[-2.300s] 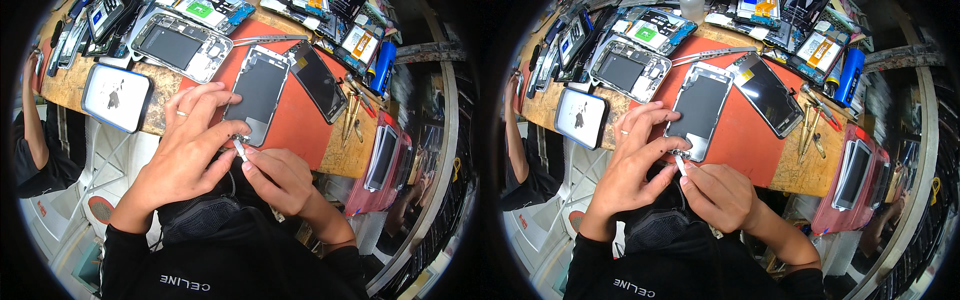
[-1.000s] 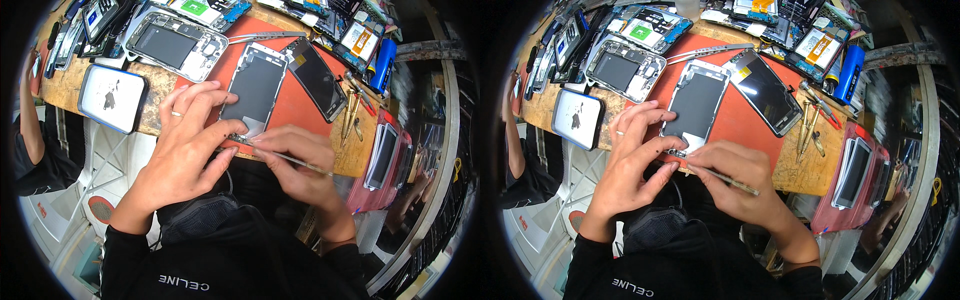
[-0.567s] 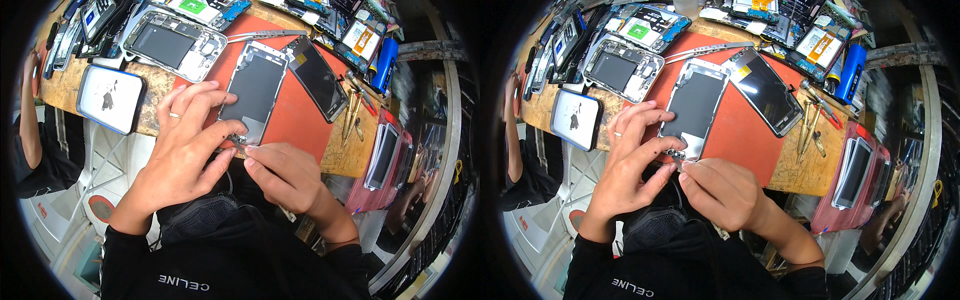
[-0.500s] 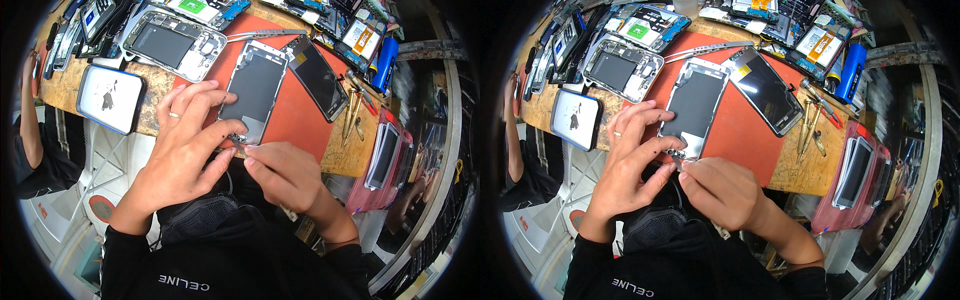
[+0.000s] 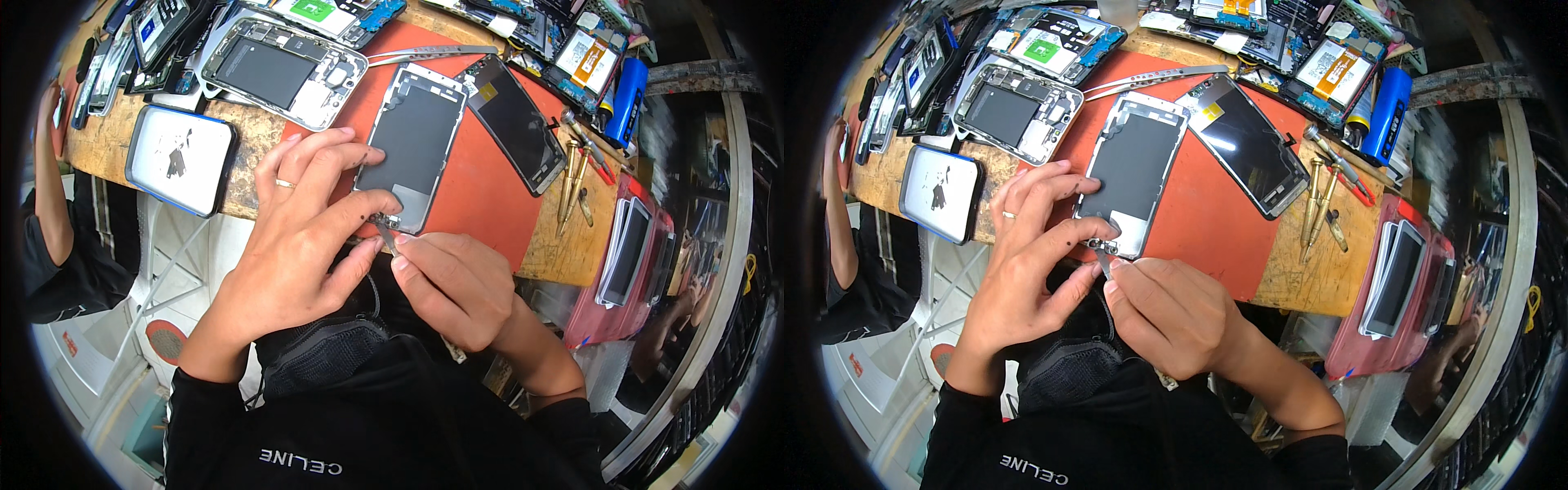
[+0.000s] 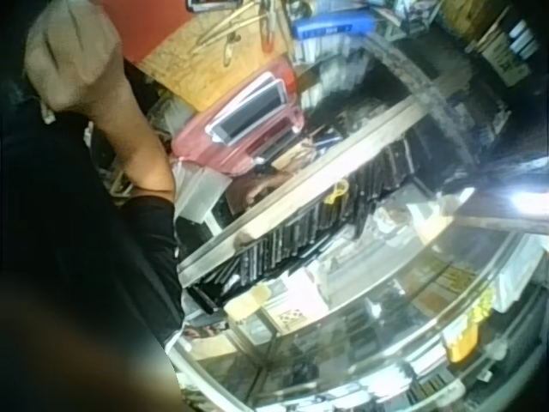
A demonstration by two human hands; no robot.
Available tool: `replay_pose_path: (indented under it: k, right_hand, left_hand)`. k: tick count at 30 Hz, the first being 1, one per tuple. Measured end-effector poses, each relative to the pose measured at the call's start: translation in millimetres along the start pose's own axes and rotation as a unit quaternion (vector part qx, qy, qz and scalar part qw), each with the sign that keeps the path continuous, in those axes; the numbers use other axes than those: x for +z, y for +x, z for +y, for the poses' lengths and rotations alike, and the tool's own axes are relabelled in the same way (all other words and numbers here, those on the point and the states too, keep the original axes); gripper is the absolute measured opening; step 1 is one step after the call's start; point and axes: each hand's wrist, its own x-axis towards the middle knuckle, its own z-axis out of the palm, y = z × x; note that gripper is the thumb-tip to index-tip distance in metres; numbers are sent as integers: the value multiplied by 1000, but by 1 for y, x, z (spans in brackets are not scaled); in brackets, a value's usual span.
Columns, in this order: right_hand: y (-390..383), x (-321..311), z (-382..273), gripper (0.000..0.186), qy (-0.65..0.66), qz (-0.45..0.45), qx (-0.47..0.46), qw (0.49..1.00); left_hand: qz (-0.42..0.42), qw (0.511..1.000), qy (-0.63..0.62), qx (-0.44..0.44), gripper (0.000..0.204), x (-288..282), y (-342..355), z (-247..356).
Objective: The person repairs a mobile phone by removing the back cover, detaching the battery, and using a screwdriver to remove screws. They then reassemble the phone by reattaching the battery and securing the back cover.
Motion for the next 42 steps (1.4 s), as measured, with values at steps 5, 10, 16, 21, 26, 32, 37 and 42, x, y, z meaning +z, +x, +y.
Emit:
replay_pose_path:
  k: [5,10,16,21,26,32,37,42]
  right_hand:
    - [-6,5,-1,16,-36,0,-32,999]
    - [-10,5,-2,16,-55,-13,-48,997]
    - [-11,5,-2,17,-66,-19,-59,996]
    - [-12,6,-1,16,-65,-13,-63,996]
    - [-1,-2,4,13,71,11,64,995]
    - [25,-25,13,11,302,-48,363,880]
    - [28,-29,22,15,252,-77,261,929]
    - [13,-17,11,21,139,-45,142,979]
  left_hand:
    - [1,1000,6,5,39,0,-1,-1]
    - [5,1000,5,7,39,0,0,-1]
    - [3,1000,9,3,40,1,-1,-1]
    - [6,1000,10,4,40,1,-1,0]
    - [2,1000,5,5,39,0,-1,0]
    - [-5,1000,-1,-4,40,-1,-1,-1]
    - [-7,1000,-6,-4,41,-3,0,0]
    - [-9,1000,-7,-11,40,-2,-1,2]
